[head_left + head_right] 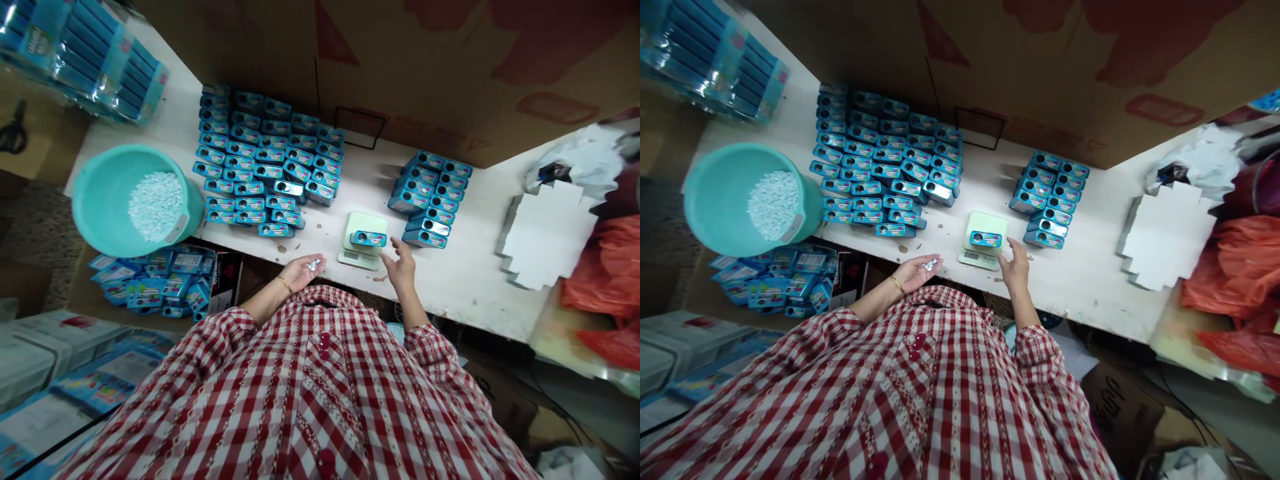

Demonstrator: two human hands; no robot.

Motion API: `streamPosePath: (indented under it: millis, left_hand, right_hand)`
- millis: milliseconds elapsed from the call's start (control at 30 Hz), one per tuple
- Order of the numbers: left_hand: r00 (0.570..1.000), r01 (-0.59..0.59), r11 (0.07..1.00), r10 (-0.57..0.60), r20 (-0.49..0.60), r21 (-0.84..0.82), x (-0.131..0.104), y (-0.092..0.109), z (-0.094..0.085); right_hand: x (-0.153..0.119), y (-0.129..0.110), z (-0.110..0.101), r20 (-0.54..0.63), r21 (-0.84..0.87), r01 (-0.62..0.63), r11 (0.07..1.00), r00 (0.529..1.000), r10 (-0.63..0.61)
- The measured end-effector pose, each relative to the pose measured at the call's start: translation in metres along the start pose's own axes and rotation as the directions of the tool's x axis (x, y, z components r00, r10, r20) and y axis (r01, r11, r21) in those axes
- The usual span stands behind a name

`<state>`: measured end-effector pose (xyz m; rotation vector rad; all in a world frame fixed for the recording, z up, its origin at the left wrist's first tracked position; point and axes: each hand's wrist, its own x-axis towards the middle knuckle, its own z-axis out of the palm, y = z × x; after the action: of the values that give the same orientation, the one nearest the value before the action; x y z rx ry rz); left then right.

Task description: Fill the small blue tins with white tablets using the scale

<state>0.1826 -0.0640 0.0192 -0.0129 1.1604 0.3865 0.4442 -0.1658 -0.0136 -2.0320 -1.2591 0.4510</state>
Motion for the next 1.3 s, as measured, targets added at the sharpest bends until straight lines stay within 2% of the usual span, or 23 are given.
streamPosePath:
  millis: [133, 233, 367, 533, 600, 667, 833, 900, 933, 1000, 1067, 1133, 1167, 1233, 1300]
  left_hand:
    - [0.999, -0.004, 1.000, 0.004, 0.037, 0.015, -0.001, 0.000, 0.000]
    - [0.998, -0.017, 0.999, 0.014, 0.068, 0.051, 0.000, 0.001, 0.004]
    - [0.997, -0.029, 0.998, 0.025, 0.069, 0.064, 0.003, 0.001, 0.008]
    - [0.999, -0.029, 0.999, 0.028, 0.031, 0.036, 0.001, 0.004, 0.003]
    - [0.999, -0.037, 0.999, 0.036, 0.010, 0.015, -0.001, 0.007, -0.002]
    - [0.998, -0.056, 0.998, 0.056, -0.009, -0.007, -0.004, 0.012, -0.008]
    - [0.996, -0.089, 0.996, 0.088, -0.031, -0.025, -0.010, 0.022, -0.021]
    - [0.995, -0.093, 0.995, 0.093, -0.037, -0.019, -0.011, 0.025, -0.023]
    - [0.995, -0.095, 0.995, 0.094, -0.042, -0.017, -0.011, 0.026, -0.024]
    - [0.995, -0.089, 0.996, 0.088, -0.051, -0.014, -0.009, 0.027, -0.024]
    - [0.996, -0.070, 0.998, 0.070, -0.054, -0.008, -0.006, 0.027, -0.021]
    - [0.998, -0.049, 0.999, 0.049, -0.047, 0.006, -0.002, 0.027, -0.016]
    - [0.998, -0.042, 0.999, 0.043, -0.040, 0.014, 0.000, 0.026, -0.013]
    - [0.999, -0.038, 0.999, 0.039, -0.029, 0.032, 0.002, 0.024, -0.006]
    - [0.999, -0.040, 0.998, 0.041, -0.018, 0.047, 0.003, 0.020, 0.001]
  right_hand:
    - [0.004, -0.025, -0.008, -0.027, -0.088, 0.158, 0.983, 0.987, -0.161]
    - [0.003, -0.047, -0.013, 0.022, -0.176, 0.256, 0.950, 0.966, -0.256]
    - [0.008, -0.048, -0.010, 0.073, -0.247, 0.224, 0.943, 0.975, -0.212]
    - [0.029, -0.037, 0.000, 0.255, -0.252, 0.268, 0.930, 0.945, -0.203]
    - [0.042, -0.048, 0.012, 0.274, -0.248, 0.281, 0.927, 0.938, -0.211]
    - [0.058, -0.068, 0.034, 0.277, -0.241, 0.287, 0.927, 0.936, -0.218]
    - [0.091, -0.126, 0.111, 0.343, -0.211, 0.251, 0.945, 0.924, -0.169]
    - [0.092, -0.130, 0.126, 0.339, -0.177, 0.226, 0.958, 0.928, -0.156]
    - [0.090, -0.125, 0.125, 0.321, -0.154, 0.231, 0.961, 0.931, -0.172]
    - [0.078, -0.100, 0.102, 0.228, -0.135, 0.251, 0.958, 0.949, -0.217]
    - [0.059, -0.062, 0.058, 0.059, -0.205, 0.228, 0.952, 0.974, -0.221]
    - [0.040, -0.021, 0.007, -0.115, -0.361, 0.124, 0.924, 0.978, -0.176]
    - [0.032, -0.002, -0.016, -0.153, -0.437, 0.073, 0.896, 0.976, -0.154]
    - [0.024, 0.029, -0.048, -0.134, -0.560, 0.030, 0.828, 0.983, -0.126]
    - [0.024, 0.047, -0.063, -0.080, -0.634, 0.042, 0.772, 0.990, -0.120]
